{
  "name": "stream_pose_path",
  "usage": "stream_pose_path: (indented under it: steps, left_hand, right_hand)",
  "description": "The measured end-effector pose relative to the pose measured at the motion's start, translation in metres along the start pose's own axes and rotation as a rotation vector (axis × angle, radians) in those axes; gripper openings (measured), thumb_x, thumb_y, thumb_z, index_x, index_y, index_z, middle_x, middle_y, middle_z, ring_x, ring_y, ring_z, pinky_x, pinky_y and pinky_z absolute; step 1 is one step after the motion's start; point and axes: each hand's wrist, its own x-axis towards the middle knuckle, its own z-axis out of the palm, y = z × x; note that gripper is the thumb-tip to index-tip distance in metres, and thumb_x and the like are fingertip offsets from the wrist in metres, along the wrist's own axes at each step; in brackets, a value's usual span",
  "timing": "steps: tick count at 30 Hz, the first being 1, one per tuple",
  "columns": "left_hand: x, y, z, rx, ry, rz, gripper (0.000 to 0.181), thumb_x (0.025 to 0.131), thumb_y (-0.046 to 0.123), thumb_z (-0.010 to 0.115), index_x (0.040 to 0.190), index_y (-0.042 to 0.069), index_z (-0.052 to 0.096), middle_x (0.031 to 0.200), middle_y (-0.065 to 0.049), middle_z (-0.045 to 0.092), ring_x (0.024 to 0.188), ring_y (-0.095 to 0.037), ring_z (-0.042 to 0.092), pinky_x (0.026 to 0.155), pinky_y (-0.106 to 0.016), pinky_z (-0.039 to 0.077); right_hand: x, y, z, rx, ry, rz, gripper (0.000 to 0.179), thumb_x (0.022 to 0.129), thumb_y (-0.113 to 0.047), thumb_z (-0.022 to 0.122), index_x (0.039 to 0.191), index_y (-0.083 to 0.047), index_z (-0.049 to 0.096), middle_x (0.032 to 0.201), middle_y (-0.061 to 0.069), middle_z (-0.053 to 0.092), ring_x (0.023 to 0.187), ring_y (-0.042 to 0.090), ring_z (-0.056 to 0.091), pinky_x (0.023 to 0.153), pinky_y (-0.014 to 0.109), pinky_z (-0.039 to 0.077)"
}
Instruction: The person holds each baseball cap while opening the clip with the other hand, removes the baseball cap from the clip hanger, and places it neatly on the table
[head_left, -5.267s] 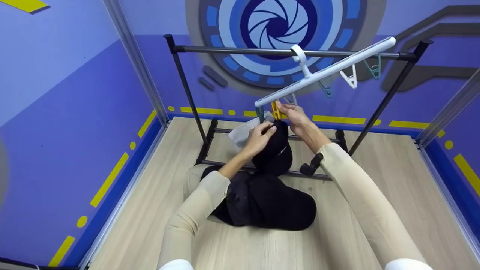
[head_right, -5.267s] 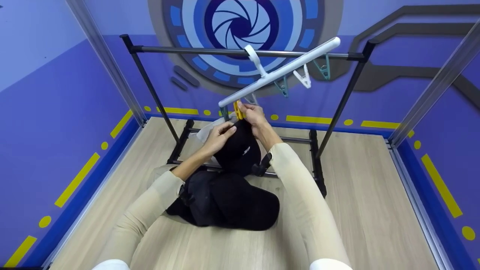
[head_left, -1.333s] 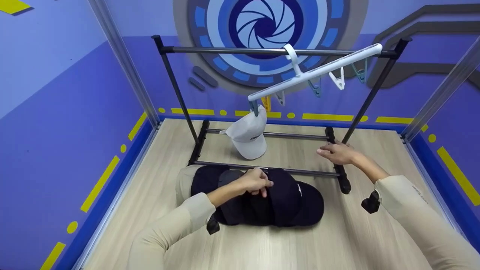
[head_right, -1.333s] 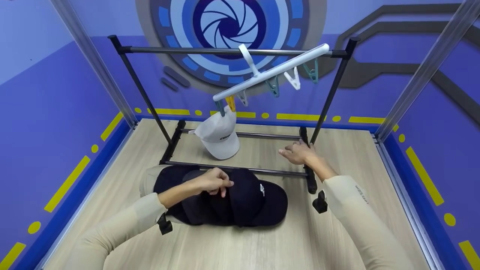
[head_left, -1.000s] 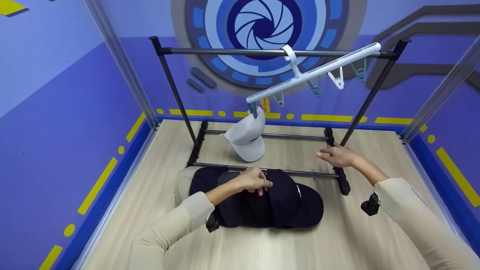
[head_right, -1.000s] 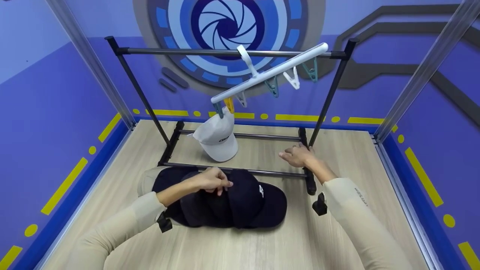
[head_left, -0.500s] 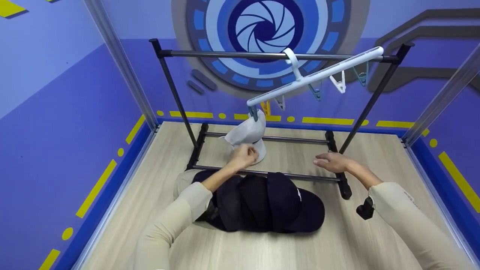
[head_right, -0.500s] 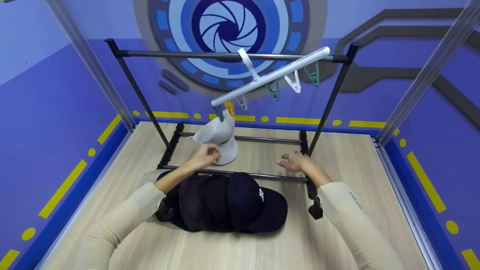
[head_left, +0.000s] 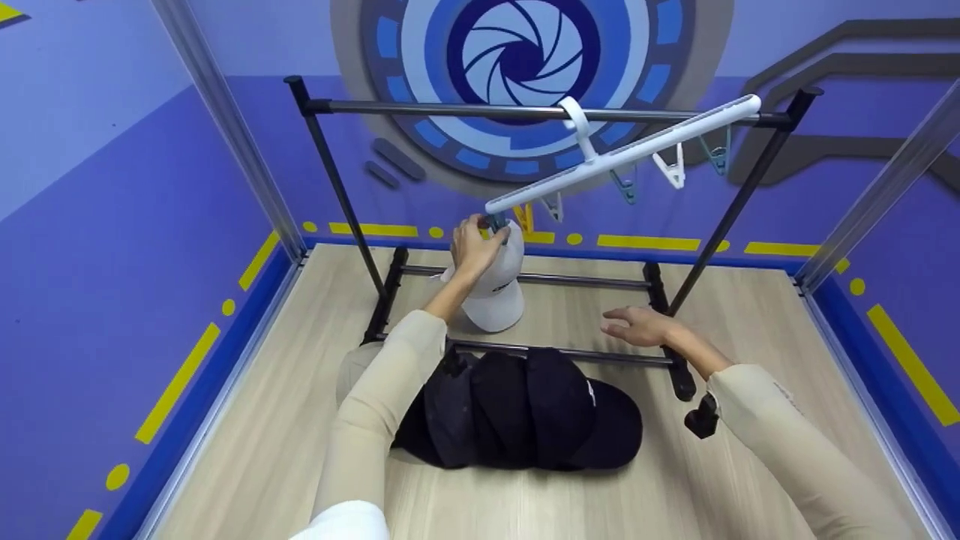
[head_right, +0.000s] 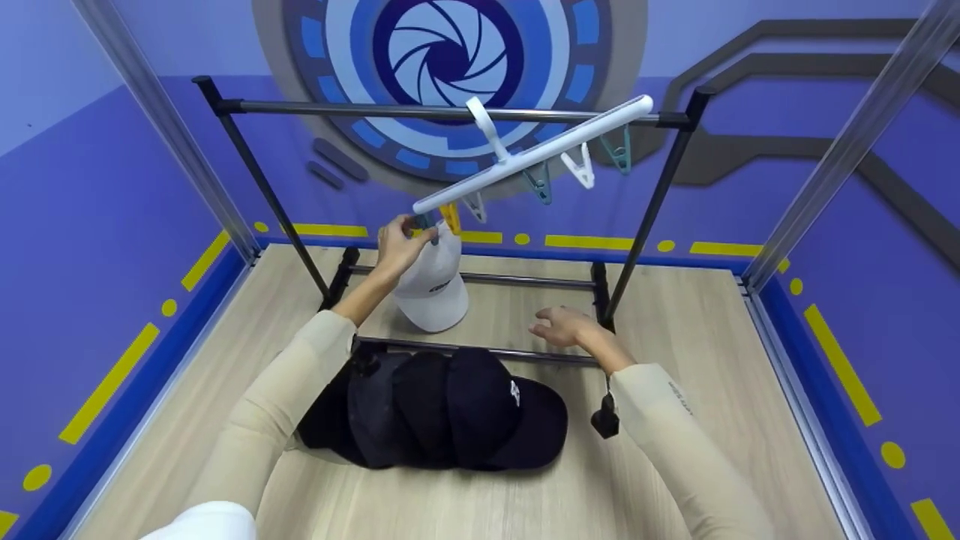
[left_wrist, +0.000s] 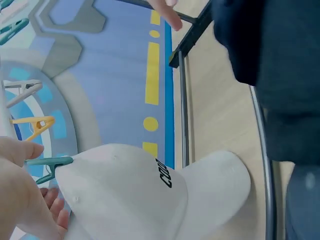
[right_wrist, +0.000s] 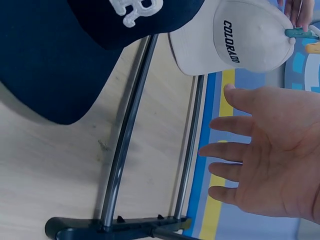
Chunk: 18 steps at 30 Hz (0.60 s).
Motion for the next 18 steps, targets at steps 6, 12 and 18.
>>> stream_pose_path:
  steps: [6, 12, 18]
  left_hand:
    - [0.004, -0.002, 0.007, 0.009, -0.019, -0.044, 0.035, 0.091, 0.033, 0.074, 0.115, 0.007, 0.072, 0.118, -0.008, 0.076, 0.118, -0.027, 0.067, 0.102, -0.044, 0.047]
    - [-0.001, -0.011, 0.008, 0.049, -0.082, -0.036, 0.035, 0.091, 0.030, 0.074, 0.120, 0.011, 0.074, 0.130, -0.006, 0.072, 0.127, -0.027, 0.063, 0.107, -0.047, 0.044]
    - [-0.004, -0.021, 0.009, 0.067, -0.152, -0.002, 0.031, 0.093, 0.027, 0.073, 0.119, 0.011, 0.076, 0.122, -0.010, 0.075, 0.116, -0.031, 0.069, 0.101, -0.047, 0.048]
  right_hand:
    - [0.015, -0.001, 0.002, 0.072, 0.071, -0.050, 0.046, 0.107, -0.018, 0.048, 0.141, 0.014, 0.050, 0.141, 0.037, 0.054, 0.133, 0.054, 0.049, 0.109, 0.063, 0.041]
    - [0.039, -0.008, -0.003, 0.127, 0.173, -0.088, 0.042, 0.106, -0.014, 0.050, 0.139, 0.012, 0.054, 0.138, 0.035, 0.057, 0.131, 0.052, 0.052, 0.107, 0.063, 0.044]
    - [0.066, -0.021, -0.013, 0.268, 0.252, -0.110, 0.040, 0.107, -0.012, 0.049, 0.139, 0.011, 0.054, 0.140, 0.033, 0.057, 0.130, 0.049, 0.056, 0.107, 0.059, 0.046]
